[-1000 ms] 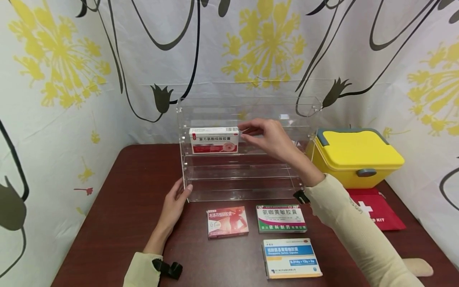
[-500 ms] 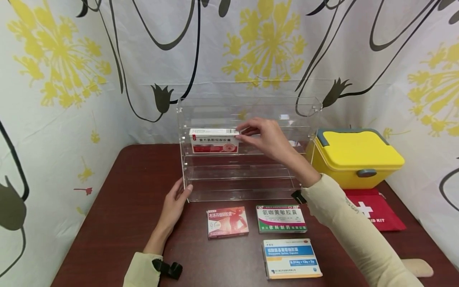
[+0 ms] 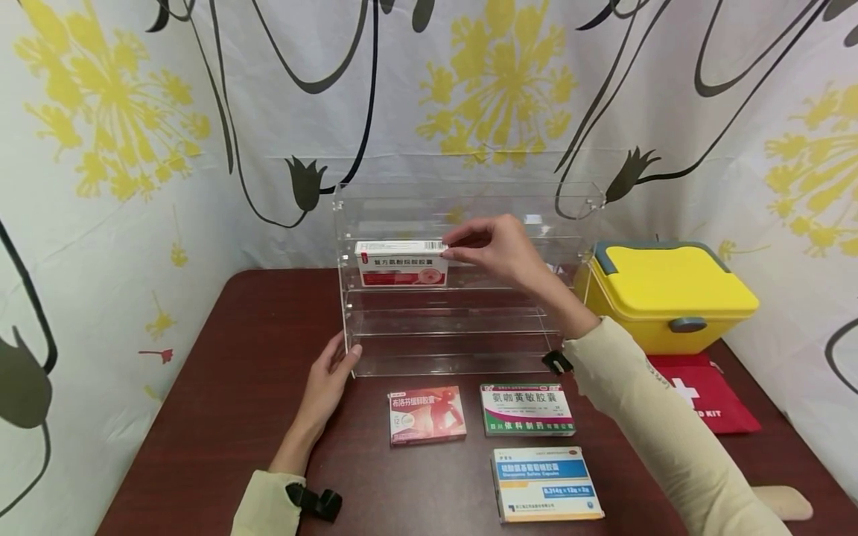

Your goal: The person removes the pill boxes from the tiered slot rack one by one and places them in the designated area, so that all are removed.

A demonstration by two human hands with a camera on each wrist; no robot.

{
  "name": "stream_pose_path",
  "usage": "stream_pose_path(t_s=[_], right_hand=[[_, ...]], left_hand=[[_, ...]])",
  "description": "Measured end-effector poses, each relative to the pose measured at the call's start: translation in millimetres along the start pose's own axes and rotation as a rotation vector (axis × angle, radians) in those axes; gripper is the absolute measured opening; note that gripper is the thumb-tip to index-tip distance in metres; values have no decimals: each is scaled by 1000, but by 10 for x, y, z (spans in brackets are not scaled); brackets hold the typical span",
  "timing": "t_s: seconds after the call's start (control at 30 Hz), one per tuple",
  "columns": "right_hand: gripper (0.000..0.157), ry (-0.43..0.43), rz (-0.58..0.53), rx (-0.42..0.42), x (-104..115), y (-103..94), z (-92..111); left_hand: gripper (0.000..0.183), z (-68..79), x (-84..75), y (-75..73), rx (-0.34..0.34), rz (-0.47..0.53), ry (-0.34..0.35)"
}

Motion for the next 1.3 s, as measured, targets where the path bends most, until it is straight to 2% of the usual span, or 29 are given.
stream_pose_path(t_s=[0.17, 0.5, 0.77, 0.93, 1.2, 1.3], right_hand=[[16, 17, -49, -11, -7, 2, 7], [18, -16, -73, -27, 16, -7, 5], [17, -103, -90, -28, 53, -48, -12], [17, -118, -91, -35, 80, -79, -15], [17, -127, -81, -69, 161, -124, -12], [17, -133, -99, -83, 293, -126, 20]], left_hand=[[57, -10, 19, 1, 3, 12, 11], [58, 7, -16, -8, 11, 4, 3], [61, 11, -21, -9, 25, 3, -10], [61, 12, -21, -11, 28, 3, -12], [62, 11, -20, -14, 29, -8, -12], [61, 11, -22, -12, 26, -8, -11]])
Point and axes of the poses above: each hand's wrist, its own z-axis away from the middle knuckle, its own y-axis out of the palm, x = y × z, the point moved 1 cm from there along -z, towards the middle knuckle, and after that the axes turned 13 degrees about -z, right-handed, at the moved point
